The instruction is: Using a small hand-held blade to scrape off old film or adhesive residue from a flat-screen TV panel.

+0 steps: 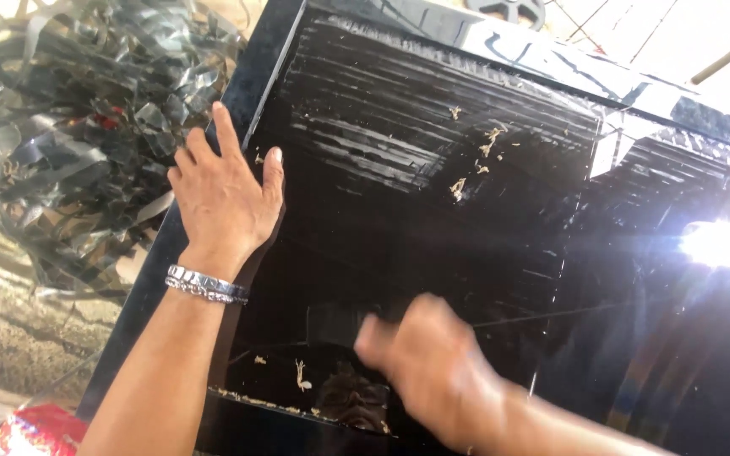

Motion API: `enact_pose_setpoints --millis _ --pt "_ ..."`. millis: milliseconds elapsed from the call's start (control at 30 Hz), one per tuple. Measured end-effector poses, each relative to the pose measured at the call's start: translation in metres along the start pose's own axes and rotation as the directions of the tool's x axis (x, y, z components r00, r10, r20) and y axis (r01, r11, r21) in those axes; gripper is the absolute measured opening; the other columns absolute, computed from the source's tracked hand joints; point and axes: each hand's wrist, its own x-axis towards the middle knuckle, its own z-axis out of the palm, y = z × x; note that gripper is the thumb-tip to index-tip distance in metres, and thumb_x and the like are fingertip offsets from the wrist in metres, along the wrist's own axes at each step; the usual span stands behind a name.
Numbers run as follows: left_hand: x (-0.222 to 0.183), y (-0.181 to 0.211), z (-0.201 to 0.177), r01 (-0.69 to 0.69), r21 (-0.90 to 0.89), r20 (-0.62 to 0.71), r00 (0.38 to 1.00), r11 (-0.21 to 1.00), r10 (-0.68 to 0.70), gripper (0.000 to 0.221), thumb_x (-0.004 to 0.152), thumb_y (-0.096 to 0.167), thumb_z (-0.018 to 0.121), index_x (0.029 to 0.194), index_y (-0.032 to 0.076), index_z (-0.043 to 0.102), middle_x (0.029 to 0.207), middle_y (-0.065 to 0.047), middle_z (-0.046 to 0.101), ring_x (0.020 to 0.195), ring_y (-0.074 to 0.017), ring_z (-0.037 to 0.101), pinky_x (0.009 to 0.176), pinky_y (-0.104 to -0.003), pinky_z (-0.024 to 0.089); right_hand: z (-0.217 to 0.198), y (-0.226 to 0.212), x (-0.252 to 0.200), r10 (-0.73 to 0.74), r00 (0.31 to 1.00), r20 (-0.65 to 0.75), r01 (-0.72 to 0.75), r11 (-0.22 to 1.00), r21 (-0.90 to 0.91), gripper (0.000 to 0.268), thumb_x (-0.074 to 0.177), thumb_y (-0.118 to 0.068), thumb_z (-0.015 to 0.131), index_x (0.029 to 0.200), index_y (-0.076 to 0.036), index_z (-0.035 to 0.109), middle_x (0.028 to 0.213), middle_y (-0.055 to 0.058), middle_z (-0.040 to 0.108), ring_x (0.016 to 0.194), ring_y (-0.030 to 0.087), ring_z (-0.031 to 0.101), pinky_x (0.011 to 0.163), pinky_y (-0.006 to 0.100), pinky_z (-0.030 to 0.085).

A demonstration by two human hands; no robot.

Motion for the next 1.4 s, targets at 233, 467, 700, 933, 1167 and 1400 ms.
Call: enact_pose_setpoints --millis 233,467,700,933,1167,1400 --pt "-0.004 -0.002 0.000 -0.031 -0.009 -0.013 0.999 0.999 0.031 0.079 0.112 0.057 0.031 0.162 -0.003 0.023 0.138 -0.034 0.047 0.105 -0.0473 0.056 0.091 -0.056 0.046 -0.015 0.034 0.007 0.039 0.999 0.033 -0.025 0.936 -0.350 0.024 0.100 -0.008 0.053 0.113 -0.016 0.072 0.080 0.001 0.058 0.068 0.027 0.050 0.058 0.044 0.042" --pt "-0.007 -0.003 0.005 -0.018 0.000 0.008 1.000 1.000 0.018 0.080 0.111 0.059 0.033 0.162 -0.002 0.022 0.139 -0.035 0.048 0.108 -0.0469 0.056 0.093 -0.056 0.046 -0.007 0.023 0.013 0.230 0.971 -0.070 -0.238 0.960 -0.148 0.019 0.105 -0.012 0.061 0.096 -0.016 0.078 0.068 -0.003 0.058 0.062 0.016 0.045 0.056 0.032 0.044" --pt "-0.004 -0.004 0.004 -0.022 -0.004 -0.018 1.000 1.000 0.022 0.079 0.111 0.058 0.035 0.161 -0.002 0.024 0.137 -0.033 0.049 0.106 -0.0451 0.057 0.091 -0.055 0.048 0.008 0.029 0.025 0.376 0.891 0.254 -0.338 0.923 -0.181 0.019 0.099 -0.025 0.055 0.106 -0.022 0.072 0.079 0.010 0.053 0.065 0.030 0.055 0.063 0.045 0.046" --pt "-0.004 -0.004 0.005 -0.025 0.012 -0.036 0.999 1.000 0.026 0.079 0.110 0.058 0.035 0.160 -0.002 0.026 0.134 -0.032 0.051 0.102 -0.0434 0.059 0.088 -0.054 0.050 0.009 0.012 0.008 0.152 0.940 0.304 -0.066 0.960 -0.273 0.028 0.096 -0.018 0.042 0.093 -0.029 0.067 0.071 0.001 0.051 0.066 0.028 0.049 0.054 0.049 0.042" --pt "0.002 0.001 -0.012 0.066 -0.030 0.103 0.993 0.997 -0.063 0.066 0.107 0.047 0.036 0.159 0.005 0.036 0.136 -0.030 0.054 0.121 -0.0457 0.062 0.100 -0.054 0.049 0.026 -0.012 0.023 0.028 0.994 0.110 0.007 0.953 -0.304 0.019 0.095 -0.024 0.061 0.102 -0.018 0.078 0.073 0.005 0.060 0.062 0.026 0.057 0.050 0.044 0.048" --pt "0.016 -0.049 0.024 0.172 -0.502 0.032 0.983 0.848 -0.180 0.042 0.103 0.024 0.050 0.142 0.012 0.062 0.125 -0.025 0.068 0.114 -0.0464 0.066 0.098 -0.056 0.051 0.053 0.047 0.082 0.100 0.991 -0.092 -0.107 0.992 -0.071 0.014 0.095 -0.018 0.068 0.090 -0.008 0.076 0.075 0.014 0.064 0.070 0.037 0.062 0.064 0.046 0.047"
